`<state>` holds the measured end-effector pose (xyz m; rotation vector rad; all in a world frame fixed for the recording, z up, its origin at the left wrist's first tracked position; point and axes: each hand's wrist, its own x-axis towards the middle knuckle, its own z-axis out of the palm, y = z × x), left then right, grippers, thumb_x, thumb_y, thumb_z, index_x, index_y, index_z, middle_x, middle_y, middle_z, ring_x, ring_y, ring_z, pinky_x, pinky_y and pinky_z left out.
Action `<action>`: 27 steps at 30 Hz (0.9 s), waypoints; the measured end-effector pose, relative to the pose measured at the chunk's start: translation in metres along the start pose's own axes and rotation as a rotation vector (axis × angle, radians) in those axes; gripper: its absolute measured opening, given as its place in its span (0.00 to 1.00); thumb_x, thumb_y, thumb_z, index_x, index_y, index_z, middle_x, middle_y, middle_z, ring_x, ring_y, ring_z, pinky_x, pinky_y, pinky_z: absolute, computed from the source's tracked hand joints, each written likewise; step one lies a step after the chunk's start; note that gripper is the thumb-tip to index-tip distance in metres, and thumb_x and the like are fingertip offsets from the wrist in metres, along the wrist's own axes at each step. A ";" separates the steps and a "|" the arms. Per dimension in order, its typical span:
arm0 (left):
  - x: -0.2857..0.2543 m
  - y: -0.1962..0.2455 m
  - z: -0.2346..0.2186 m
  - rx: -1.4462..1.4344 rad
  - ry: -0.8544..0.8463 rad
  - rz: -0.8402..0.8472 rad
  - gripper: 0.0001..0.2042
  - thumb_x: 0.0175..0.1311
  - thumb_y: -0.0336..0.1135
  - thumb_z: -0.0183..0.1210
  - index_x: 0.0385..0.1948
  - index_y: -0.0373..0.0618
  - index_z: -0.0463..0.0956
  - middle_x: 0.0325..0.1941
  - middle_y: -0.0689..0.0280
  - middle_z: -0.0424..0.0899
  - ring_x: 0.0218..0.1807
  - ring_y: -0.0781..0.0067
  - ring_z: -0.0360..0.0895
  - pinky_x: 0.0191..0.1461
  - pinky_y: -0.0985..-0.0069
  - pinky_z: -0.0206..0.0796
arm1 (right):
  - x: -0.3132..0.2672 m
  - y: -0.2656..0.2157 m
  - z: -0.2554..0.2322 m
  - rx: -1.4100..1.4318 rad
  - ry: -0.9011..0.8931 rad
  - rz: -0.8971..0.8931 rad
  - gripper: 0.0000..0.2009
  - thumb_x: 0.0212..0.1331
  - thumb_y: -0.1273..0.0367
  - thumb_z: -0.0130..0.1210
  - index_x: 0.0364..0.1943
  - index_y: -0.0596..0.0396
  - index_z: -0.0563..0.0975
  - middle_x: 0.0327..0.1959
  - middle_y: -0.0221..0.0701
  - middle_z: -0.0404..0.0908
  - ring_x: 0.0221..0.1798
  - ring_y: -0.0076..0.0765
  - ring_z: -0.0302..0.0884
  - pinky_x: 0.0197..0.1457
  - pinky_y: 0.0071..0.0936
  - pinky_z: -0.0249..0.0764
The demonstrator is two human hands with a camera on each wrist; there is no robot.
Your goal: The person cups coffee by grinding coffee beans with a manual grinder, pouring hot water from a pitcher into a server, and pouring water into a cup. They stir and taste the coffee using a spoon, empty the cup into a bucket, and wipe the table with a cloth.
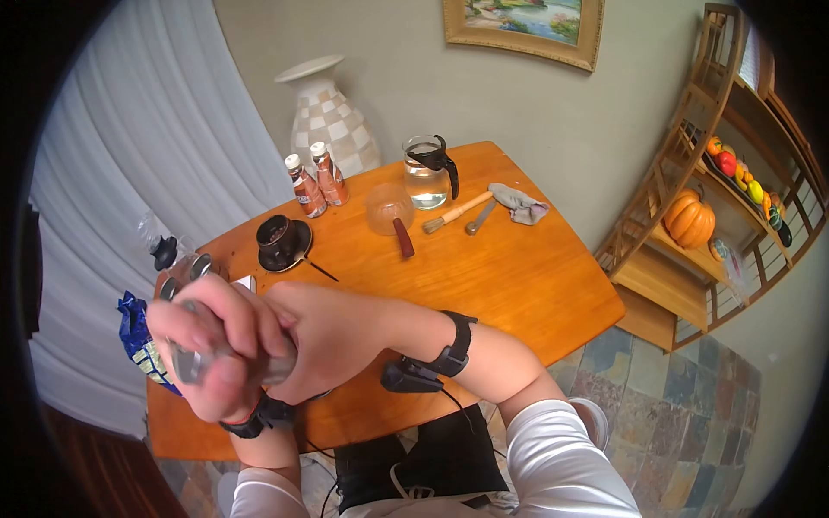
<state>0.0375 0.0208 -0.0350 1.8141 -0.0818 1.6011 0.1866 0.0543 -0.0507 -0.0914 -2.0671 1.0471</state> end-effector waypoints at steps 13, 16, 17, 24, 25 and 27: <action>0.001 -0.016 0.009 0.432 0.388 0.047 0.15 0.61 0.14 0.56 0.46 0.41 0.67 0.36 0.53 0.79 0.35 0.64 0.81 0.53 0.55 0.79 | 0.006 0.024 0.019 -0.336 0.398 0.058 0.18 0.44 0.70 0.71 0.42 0.55 0.79 0.34 0.36 0.83 0.36 0.46 0.84 0.41 0.33 0.80; -0.001 -0.026 0.011 0.554 0.480 0.078 0.14 0.64 0.13 0.54 0.48 0.41 0.67 0.38 0.55 0.79 0.37 0.64 0.81 0.55 0.53 0.78 | 0.010 0.044 0.023 -0.615 0.562 -0.138 0.19 0.46 0.69 0.70 0.44 0.56 0.80 0.36 0.35 0.83 0.37 0.44 0.84 0.40 0.33 0.80; -0.002 -0.027 0.011 0.560 0.510 0.093 0.14 0.65 0.14 0.54 0.48 0.41 0.67 0.39 0.54 0.79 0.38 0.63 0.81 0.55 0.53 0.78 | 0.010 0.045 0.024 -0.614 0.562 -0.137 0.19 0.46 0.69 0.70 0.44 0.56 0.80 0.36 0.35 0.83 0.37 0.44 0.84 0.40 0.33 0.80; -0.002 -0.025 0.022 0.539 0.564 0.196 0.10 0.72 0.24 0.52 0.51 0.44 0.67 0.42 0.53 0.77 0.42 0.61 0.78 0.56 0.47 0.76 | 0.009 0.047 0.024 -0.866 0.712 -0.240 0.18 0.43 0.71 0.67 0.40 0.55 0.74 0.31 0.32 0.75 0.34 0.43 0.78 0.33 0.37 0.75; -0.002 -0.025 0.020 0.550 0.543 0.195 0.09 0.73 0.25 0.50 0.52 0.44 0.67 0.43 0.53 0.76 0.41 0.61 0.77 0.57 0.47 0.76 | 0.009 0.048 0.023 -0.914 0.687 -0.232 0.18 0.44 0.71 0.67 0.40 0.55 0.73 0.31 0.31 0.74 0.34 0.42 0.77 0.33 0.38 0.74; -0.001 -0.023 0.017 0.548 0.518 0.197 0.10 0.72 0.25 0.51 0.52 0.44 0.66 0.43 0.53 0.75 0.40 0.60 0.77 0.56 0.48 0.76 | 0.012 0.039 0.020 -0.855 0.648 -0.221 0.16 0.44 0.71 0.66 0.39 0.55 0.73 0.31 0.32 0.76 0.34 0.43 0.78 0.33 0.37 0.75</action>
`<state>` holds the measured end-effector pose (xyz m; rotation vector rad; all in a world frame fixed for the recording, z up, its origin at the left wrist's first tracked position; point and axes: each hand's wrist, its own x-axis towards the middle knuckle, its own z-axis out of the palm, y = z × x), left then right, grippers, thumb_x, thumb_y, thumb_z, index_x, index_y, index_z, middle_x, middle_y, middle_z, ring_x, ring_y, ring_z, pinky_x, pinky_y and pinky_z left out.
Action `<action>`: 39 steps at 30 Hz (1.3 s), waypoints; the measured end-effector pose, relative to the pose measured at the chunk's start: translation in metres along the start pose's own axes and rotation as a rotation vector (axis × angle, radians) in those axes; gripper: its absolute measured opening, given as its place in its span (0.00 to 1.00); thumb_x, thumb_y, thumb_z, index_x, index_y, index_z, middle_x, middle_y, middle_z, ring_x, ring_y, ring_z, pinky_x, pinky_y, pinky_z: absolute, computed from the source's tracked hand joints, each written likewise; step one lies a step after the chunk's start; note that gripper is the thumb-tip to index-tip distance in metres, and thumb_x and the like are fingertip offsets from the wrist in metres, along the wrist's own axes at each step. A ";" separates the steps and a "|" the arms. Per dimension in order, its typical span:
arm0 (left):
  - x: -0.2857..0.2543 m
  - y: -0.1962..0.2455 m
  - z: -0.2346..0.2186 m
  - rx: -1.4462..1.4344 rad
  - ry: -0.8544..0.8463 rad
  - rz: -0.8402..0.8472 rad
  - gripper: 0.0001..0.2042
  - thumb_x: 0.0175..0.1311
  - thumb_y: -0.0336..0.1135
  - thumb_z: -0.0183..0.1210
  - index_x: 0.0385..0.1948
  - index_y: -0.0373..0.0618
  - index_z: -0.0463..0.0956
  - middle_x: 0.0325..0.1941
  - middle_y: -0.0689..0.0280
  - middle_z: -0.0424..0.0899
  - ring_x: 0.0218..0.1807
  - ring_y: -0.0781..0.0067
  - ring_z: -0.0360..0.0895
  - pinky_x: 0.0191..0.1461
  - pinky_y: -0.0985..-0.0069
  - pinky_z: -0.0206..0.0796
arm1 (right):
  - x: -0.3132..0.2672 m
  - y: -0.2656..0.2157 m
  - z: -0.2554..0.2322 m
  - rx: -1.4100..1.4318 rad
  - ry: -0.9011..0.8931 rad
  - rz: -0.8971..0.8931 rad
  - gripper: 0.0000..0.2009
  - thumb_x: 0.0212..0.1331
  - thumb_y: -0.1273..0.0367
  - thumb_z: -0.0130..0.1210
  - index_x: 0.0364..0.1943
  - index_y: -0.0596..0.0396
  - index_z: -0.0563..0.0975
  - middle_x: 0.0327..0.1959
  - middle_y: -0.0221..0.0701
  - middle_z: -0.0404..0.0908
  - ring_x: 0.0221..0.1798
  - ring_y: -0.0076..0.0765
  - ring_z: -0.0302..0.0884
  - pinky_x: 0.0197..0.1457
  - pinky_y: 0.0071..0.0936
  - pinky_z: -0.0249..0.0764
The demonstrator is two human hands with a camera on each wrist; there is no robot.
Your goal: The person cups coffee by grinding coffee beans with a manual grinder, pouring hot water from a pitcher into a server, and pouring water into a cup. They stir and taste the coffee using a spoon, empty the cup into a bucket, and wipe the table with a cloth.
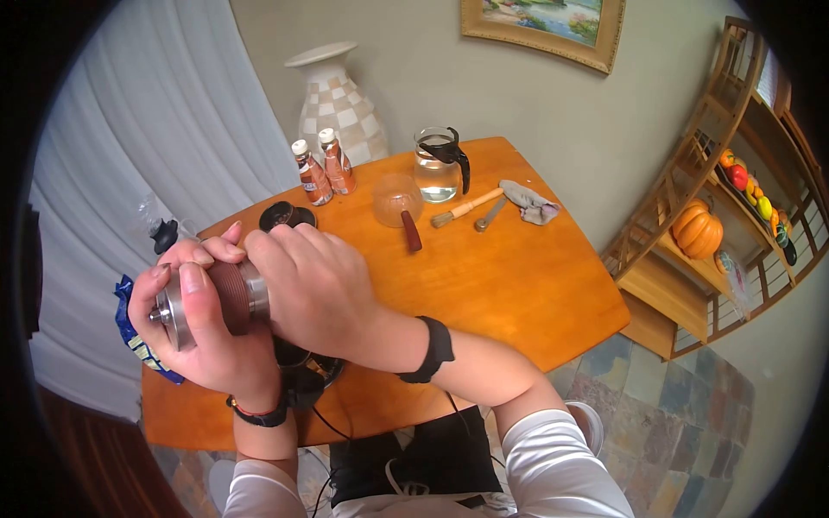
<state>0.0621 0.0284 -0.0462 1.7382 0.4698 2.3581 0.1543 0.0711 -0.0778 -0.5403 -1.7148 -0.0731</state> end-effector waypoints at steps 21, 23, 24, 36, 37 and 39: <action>0.039 0.018 -0.039 -0.151 0.252 -0.146 0.08 0.73 0.28 0.53 0.49 0.42 0.72 0.40 0.56 0.78 0.42 0.59 0.80 0.62 0.51 0.73 | 0.019 0.032 -0.009 0.276 -0.074 -0.026 0.21 0.42 0.77 0.74 0.43 0.56 0.78 0.39 0.37 0.79 0.40 0.45 0.79 0.46 0.32 0.77; 0.039 0.019 -0.041 -0.166 0.242 -0.128 0.07 0.73 0.28 0.52 0.49 0.42 0.73 0.40 0.56 0.78 0.41 0.59 0.80 0.61 0.51 0.74 | 0.020 0.036 -0.009 0.363 -0.071 -0.071 0.19 0.43 0.76 0.71 0.42 0.53 0.78 0.39 0.34 0.76 0.43 0.45 0.78 0.46 0.36 0.75; 0.039 0.020 -0.041 -0.167 0.249 -0.129 0.07 0.73 0.28 0.52 0.49 0.42 0.73 0.40 0.56 0.78 0.41 0.59 0.80 0.61 0.51 0.74 | 0.021 0.037 -0.011 0.358 -0.092 -0.083 0.20 0.43 0.77 0.72 0.43 0.53 0.78 0.40 0.33 0.75 0.44 0.43 0.78 0.47 0.35 0.76; 0.049 0.032 -0.054 -0.060 0.345 -0.178 0.11 0.70 0.31 0.55 0.49 0.34 0.73 0.40 0.53 0.78 0.41 0.58 0.79 0.60 0.54 0.74 | 0.026 0.092 -0.043 0.001 -0.626 0.384 0.32 0.61 0.68 0.68 0.58 0.60 0.56 0.49 0.47 0.76 0.49 0.46 0.80 0.52 0.38 0.77; 0.051 0.032 -0.059 -0.040 0.309 -0.193 0.12 0.71 0.31 0.55 0.50 0.33 0.72 0.41 0.53 0.77 0.41 0.58 0.79 0.60 0.55 0.74 | 0.030 0.104 -0.046 -0.091 -0.701 0.465 0.32 0.61 0.65 0.68 0.58 0.61 0.57 0.51 0.53 0.77 0.52 0.59 0.81 0.55 0.43 0.77; 0.050 0.029 -0.065 -0.015 0.271 -0.213 0.13 0.71 0.32 0.55 0.50 0.32 0.72 0.41 0.53 0.77 0.42 0.58 0.78 0.60 0.55 0.74 | 0.032 0.133 -0.048 -0.275 -0.787 0.383 0.30 0.59 0.65 0.68 0.57 0.63 0.61 0.50 0.54 0.77 0.53 0.60 0.79 0.56 0.44 0.76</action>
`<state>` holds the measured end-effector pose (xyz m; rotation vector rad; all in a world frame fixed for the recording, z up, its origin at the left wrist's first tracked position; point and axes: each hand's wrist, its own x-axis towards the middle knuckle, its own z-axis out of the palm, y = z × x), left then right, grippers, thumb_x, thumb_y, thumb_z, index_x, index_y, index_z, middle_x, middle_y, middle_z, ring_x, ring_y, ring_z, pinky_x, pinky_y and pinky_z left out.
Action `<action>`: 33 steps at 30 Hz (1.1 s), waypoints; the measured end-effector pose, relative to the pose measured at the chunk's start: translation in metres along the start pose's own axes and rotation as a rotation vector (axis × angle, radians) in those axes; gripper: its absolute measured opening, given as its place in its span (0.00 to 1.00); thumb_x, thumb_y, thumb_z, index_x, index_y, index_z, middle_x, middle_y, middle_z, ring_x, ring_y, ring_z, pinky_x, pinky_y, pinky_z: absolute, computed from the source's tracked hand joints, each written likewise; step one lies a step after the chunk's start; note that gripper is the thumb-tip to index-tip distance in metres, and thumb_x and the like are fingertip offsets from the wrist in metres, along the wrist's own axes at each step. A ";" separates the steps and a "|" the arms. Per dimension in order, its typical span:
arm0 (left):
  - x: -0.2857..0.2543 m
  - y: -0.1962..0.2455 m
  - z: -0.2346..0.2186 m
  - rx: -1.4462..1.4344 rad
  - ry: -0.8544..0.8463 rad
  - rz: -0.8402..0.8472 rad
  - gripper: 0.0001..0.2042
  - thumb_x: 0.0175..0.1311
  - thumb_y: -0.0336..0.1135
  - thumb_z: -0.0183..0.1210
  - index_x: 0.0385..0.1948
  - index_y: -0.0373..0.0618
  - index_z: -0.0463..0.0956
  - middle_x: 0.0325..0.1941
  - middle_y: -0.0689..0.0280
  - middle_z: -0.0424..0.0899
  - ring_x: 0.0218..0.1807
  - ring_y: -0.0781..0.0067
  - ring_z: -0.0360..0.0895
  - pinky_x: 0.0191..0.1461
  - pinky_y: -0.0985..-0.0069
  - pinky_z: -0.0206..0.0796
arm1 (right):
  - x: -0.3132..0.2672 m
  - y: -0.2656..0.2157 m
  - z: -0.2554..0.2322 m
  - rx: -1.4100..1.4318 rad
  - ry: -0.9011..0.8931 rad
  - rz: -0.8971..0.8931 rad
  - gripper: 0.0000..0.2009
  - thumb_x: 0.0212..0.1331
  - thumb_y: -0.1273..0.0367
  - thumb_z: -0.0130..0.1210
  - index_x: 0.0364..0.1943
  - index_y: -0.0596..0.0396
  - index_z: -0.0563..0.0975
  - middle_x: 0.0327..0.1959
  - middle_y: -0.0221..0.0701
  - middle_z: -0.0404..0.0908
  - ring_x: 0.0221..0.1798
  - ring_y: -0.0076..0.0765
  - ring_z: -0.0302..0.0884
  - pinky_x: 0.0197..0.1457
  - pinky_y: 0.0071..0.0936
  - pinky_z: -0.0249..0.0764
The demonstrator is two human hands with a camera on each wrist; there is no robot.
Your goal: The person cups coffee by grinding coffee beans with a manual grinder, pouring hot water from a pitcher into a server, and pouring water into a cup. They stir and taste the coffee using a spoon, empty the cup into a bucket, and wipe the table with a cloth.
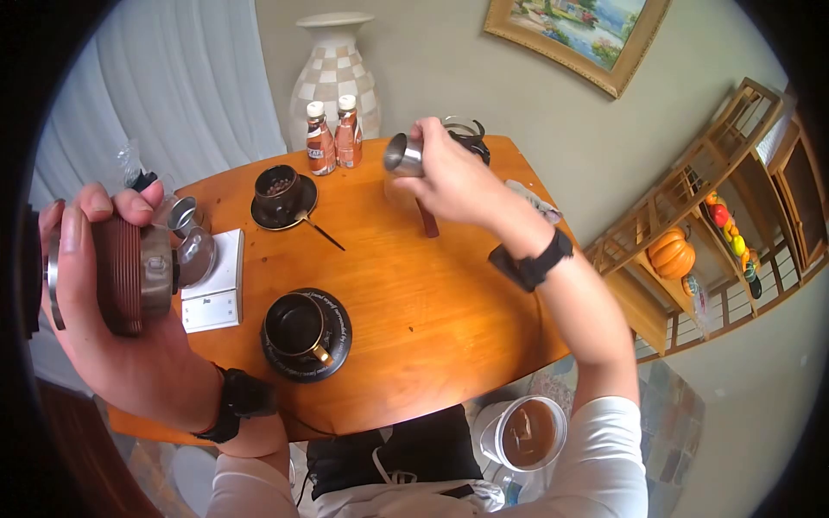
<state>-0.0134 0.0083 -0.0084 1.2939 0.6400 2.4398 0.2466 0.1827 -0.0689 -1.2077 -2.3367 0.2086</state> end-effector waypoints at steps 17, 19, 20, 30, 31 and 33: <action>0.018 -0.011 -0.022 0.010 -0.179 0.058 0.14 0.72 0.31 0.54 0.51 0.28 0.73 0.42 0.52 0.77 0.42 0.59 0.80 0.60 0.56 0.75 | 0.054 0.054 0.030 -0.836 -0.284 -0.186 0.19 0.60 0.71 0.62 0.57 0.46 0.80 0.56 0.33 0.75 0.59 0.43 0.75 0.57 0.39 0.81; 0.020 -0.009 -0.020 0.007 -0.152 0.019 0.14 0.71 0.30 0.54 0.51 0.28 0.73 0.42 0.52 0.78 0.42 0.59 0.80 0.59 0.56 0.75 | 0.056 0.057 0.032 -0.896 -0.265 -0.250 0.17 0.61 0.71 0.61 0.56 0.44 0.81 0.57 0.32 0.75 0.60 0.40 0.75 0.57 0.36 0.80; 0.020 -0.009 -0.019 0.007 -0.123 -0.018 0.13 0.71 0.30 0.54 0.50 0.29 0.73 0.41 0.53 0.78 0.42 0.60 0.80 0.59 0.57 0.75 | 0.056 0.056 0.032 -0.897 -0.265 -0.248 0.17 0.61 0.71 0.61 0.56 0.44 0.81 0.57 0.32 0.75 0.60 0.40 0.75 0.57 0.36 0.80; 0.021 -0.011 -0.018 0.055 -0.116 0.014 0.13 0.71 0.29 0.55 0.50 0.28 0.73 0.42 0.53 0.79 0.41 0.59 0.82 0.59 0.58 0.76 | 0.054 0.051 0.034 -1.003 -0.309 -0.269 0.17 0.63 0.70 0.58 0.57 0.42 0.81 0.57 0.29 0.75 0.61 0.37 0.74 0.58 0.34 0.78; 0.020 -0.011 -0.018 0.065 -0.110 0.024 0.13 0.71 0.29 0.55 0.51 0.28 0.73 0.42 0.52 0.79 0.41 0.59 0.83 0.59 0.58 0.76 | 0.055 0.049 0.033 -1.004 -0.319 -0.270 0.19 0.62 0.72 0.59 0.58 0.42 0.81 0.57 0.30 0.74 0.60 0.37 0.74 0.58 0.33 0.78; 0.019 -0.011 -0.017 0.075 -0.101 0.034 0.13 0.70 0.29 0.55 0.51 0.28 0.73 0.43 0.52 0.79 0.42 0.58 0.83 0.59 0.58 0.76 | 0.054 0.048 0.033 -1.008 -0.316 -0.275 0.19 0.62 0.71 0.58 0.58 0.42 0.81 0.57 0.29 0.74 0.60 0.37 0.74 0.58 0.33 0.77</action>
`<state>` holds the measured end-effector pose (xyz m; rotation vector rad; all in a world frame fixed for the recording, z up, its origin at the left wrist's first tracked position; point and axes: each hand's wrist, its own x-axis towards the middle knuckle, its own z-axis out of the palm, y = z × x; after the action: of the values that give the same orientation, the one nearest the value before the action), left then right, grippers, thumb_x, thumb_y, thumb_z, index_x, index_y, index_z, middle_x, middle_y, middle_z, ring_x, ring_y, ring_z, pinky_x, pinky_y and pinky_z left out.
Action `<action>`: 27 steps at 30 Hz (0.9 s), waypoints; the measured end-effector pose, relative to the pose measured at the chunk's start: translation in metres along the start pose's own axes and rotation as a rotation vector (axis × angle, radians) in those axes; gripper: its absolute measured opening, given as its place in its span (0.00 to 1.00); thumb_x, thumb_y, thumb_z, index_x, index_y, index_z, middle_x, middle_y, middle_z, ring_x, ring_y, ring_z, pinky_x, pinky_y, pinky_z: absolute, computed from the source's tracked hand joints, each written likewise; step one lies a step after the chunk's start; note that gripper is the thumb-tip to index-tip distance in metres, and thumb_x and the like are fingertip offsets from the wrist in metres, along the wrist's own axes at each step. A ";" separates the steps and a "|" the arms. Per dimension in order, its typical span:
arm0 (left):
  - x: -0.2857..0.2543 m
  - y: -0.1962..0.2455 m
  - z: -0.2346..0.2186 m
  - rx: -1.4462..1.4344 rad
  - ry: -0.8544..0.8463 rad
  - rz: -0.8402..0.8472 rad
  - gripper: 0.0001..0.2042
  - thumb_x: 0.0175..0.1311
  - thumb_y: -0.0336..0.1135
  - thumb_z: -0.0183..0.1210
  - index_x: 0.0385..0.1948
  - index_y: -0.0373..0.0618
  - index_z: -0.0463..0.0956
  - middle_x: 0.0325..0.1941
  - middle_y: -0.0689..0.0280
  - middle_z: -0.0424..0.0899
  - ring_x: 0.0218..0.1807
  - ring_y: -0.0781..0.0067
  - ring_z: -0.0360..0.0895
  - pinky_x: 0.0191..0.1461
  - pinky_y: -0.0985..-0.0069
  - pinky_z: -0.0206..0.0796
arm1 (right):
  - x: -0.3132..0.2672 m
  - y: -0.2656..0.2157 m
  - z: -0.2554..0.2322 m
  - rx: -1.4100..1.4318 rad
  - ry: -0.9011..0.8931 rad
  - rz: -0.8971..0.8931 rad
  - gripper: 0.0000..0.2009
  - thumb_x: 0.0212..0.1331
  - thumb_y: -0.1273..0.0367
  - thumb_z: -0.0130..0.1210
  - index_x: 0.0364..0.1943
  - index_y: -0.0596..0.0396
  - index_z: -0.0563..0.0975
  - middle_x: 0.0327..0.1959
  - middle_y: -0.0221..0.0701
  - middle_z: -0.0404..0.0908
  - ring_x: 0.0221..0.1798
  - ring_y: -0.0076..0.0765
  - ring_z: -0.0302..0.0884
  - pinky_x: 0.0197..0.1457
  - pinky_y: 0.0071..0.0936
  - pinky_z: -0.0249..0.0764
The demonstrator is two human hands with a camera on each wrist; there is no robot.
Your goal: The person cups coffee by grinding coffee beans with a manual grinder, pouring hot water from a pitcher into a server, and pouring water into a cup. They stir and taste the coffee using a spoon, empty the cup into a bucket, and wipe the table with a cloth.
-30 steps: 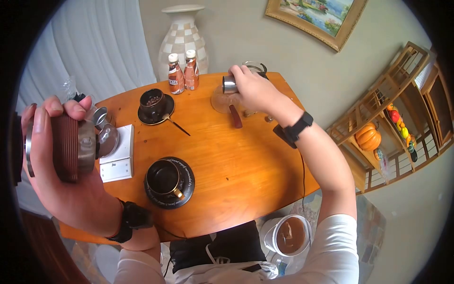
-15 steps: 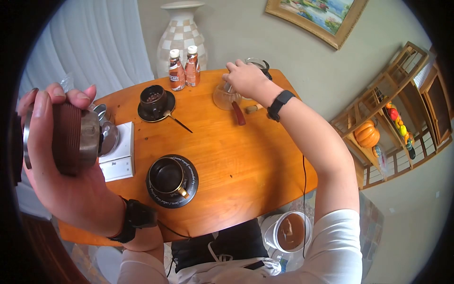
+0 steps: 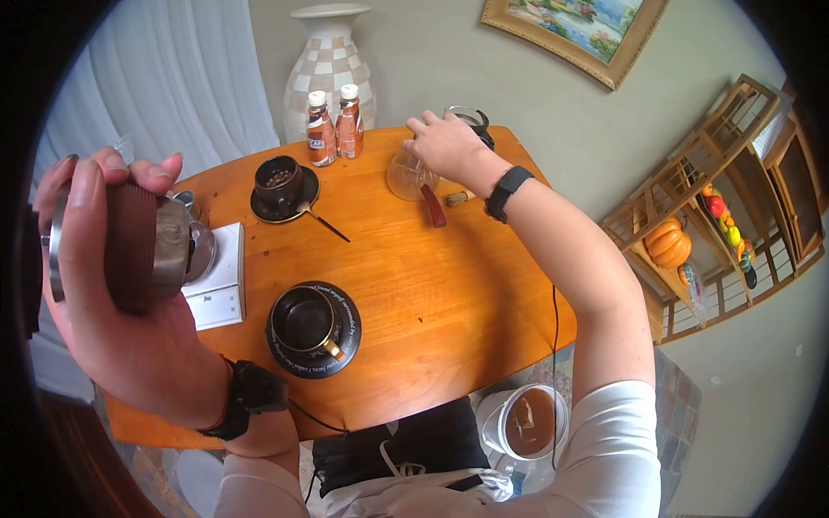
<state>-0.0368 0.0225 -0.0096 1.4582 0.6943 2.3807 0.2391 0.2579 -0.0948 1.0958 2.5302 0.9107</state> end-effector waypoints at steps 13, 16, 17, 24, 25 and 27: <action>-0.002 0.006 0.017 0.061 0.142 -0.044 0.14 0.68 0.29 0.59 0.50 0.28 0.73 0.41 0.52 0.79 0.40 0.59 0.84 0.58 0.59 0.77 | -0.009 0.016 -0.016 0.232 0.209 0.118 0.20 0.56 0.71 0.65 0.54 0.46 0.80 0.51 0.31 0.79 0.57 0.40 0.76 0.58 0.36 0.77; -0.006 0.009 0.017 0.080 0.135 -0.053 0.14 0.67 0.29 0.59 0.50 0.29 0.73 0.40 0.52 0.79 0.39 0.59 0.83 0.58 0.58 0.77 | -0.010 0.011 -0.042 0.622 0.342 0.225 0.21 0.55 0.71 0.66 0.55 0.48 0.79 0.52 0.33 0.81 0.58 0.42 0.78 0.59 0.37 0.77; -0.006 0.008 0.016 0.091 0.092 -0.049 0.15 0.67 0.29 0.59 0.50 0.29 0.72 0.40 0.52 0.78 0.39 0.59 0.82 0.58 0.58 0.77 | -0.010 0.006 -0.051 0.618 0.350 0.219 0.21 0.55 0.71 0.66 0.55 0.48 0.79 0.52 0.33 0.81 0.58 0.42 0.78 0.59 0.37 0.77; -0.011 0.009 0.025 0.144 0.193 0.097 0.14 0.68 0.29 0.55 0.52 0.32 0.71 0.39 0.53 0.77 0.38 0.59 0.80 0.54 0.58 0.76 | -0.046 -0.058 -0.131 1.523 0.756 -0.200 0.27 0.49 0.80 0.68 0.56 0.54 0.76 0.54 0.32 0.81 0.58 0.34 0.78 0.65 0.32 0.72; -0.011 0.010 0.023 -0.011 0.170 0.044 0.14 0.68 0.29 0.54 0.52 0.33 0.70 0.39 0.53 0.77 0.38 0.59 0.79 0.53 0.58 0.76 | -0.049 -0.064 -0.136 1.567 0.795 -0.245 0.27 0.48 0.80 0.68 0.56 0.54 0.76 0.54 0.32 0.81 0.58 0.35 0.78 0.65 0.32 0.71; -0.013 0.009 0.021 -0.163 0.145 0.000 0.14 0.69 0.28 0.52 0.53 0.34 0.70 0.39 0.53 0.77 0.38 0.58 0.79 0.53 0.58 0.75 | -0.050 -0.071 -0.141 1.547 0.846 -0.328 0.27 0.47 0.81 0.67 0.56 0.56 0.76 0.54 0.33 0.80 0.58 0.37 0.78 0.65 0.33 0.71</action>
<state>-0.0120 0.0145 -0.0065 1.2300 0.5179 2.4960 0.1711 0.1209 -0.0313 0.3452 3.8780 -1.2238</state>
